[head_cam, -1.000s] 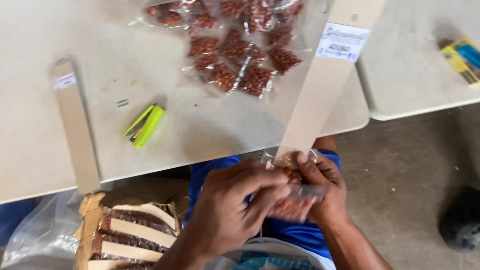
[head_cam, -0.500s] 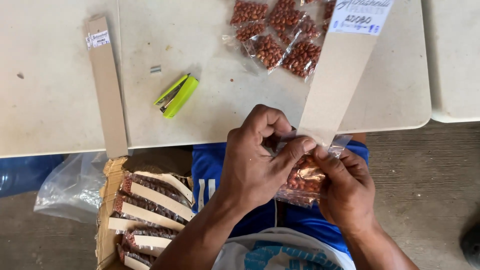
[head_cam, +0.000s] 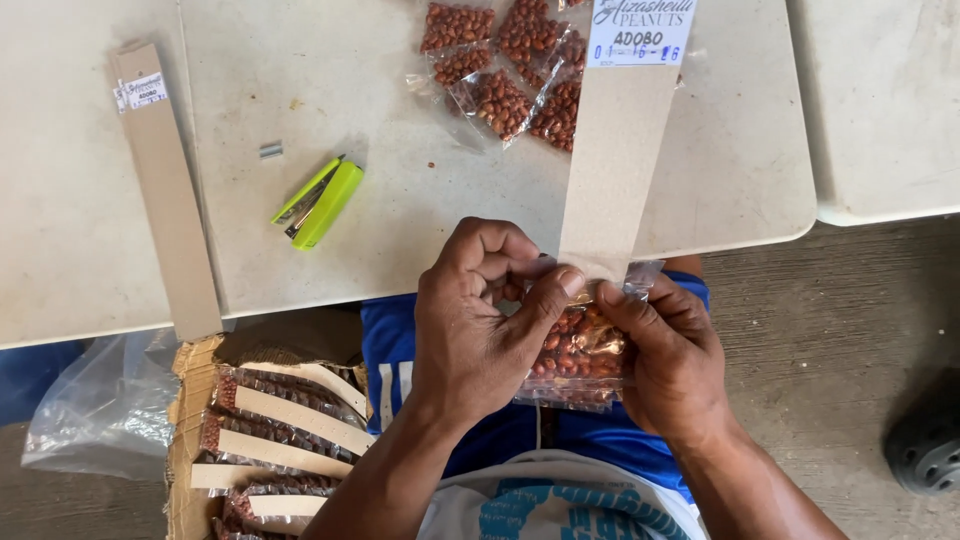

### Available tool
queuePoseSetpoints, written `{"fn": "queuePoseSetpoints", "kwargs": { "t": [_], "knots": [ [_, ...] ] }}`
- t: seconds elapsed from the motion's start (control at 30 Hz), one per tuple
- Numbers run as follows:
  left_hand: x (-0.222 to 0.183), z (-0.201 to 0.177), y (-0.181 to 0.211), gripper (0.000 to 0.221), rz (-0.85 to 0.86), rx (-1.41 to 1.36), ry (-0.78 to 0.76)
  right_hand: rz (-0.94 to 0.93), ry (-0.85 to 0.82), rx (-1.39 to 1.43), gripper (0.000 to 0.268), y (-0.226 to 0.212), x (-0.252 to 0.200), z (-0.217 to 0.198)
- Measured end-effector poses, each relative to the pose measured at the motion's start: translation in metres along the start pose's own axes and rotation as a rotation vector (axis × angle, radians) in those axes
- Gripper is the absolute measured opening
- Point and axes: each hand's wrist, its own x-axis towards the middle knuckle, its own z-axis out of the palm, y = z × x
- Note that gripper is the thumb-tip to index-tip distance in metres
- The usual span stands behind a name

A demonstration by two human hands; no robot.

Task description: The person sits on the floor and repeatedly picks up small plastic bags of peanuts, inserts a cardboard label into each bag, and uses a handheld green stapler to attach the label to the bag. Finished packages are placed into a cardboard box.

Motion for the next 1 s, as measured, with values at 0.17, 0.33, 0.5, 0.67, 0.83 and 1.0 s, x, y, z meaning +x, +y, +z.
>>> {"fn": "queuePoseSetpoints", "kwargs": {
  "t": [0.17, 0.33, 0.5, 0.67, 0.83, 1.0],
  "knots": [
    [0.000, -0.002, -0.005, 0.029, 0.025, -0.006, 0.031, 0.065, -0.033, 0.071, 0.013, -0.002, 0.004, -0.002],
    [0.003, -0.005, -0.003, 0.027, 0.016, -0.009, 0.018, 0.053, -0.054, 0.047, 0.012, -0.004, 0.006, 0.001],
    [0.006, -0.009, -0.003, 0.025, 0.019, 0.006, 0.018, 0.032, -0.037, -0.016, 0.022, -0.001, 0.011, 0.004],
    [0.009, -0.031, -0.014, 0.023, 0.015, -0.036, -0.036, -0.001, -0.069, -0.054, 0.027, -0.001, 0.018, 0.003],
    [0.007, -0.034, -0.011, 0.029, 0.081, 0.048, -0.075, 0.026, -0.043, -0.041, 0.021, 0.006, 0.020, -0.002],
    [0.008, -0.016, -0.014, 0.017, 0.159, 0.102, -0.032, 0.003, -0.036, -0.046, 0.020, 0.007, 0.020, -0.002]
  ]
}}
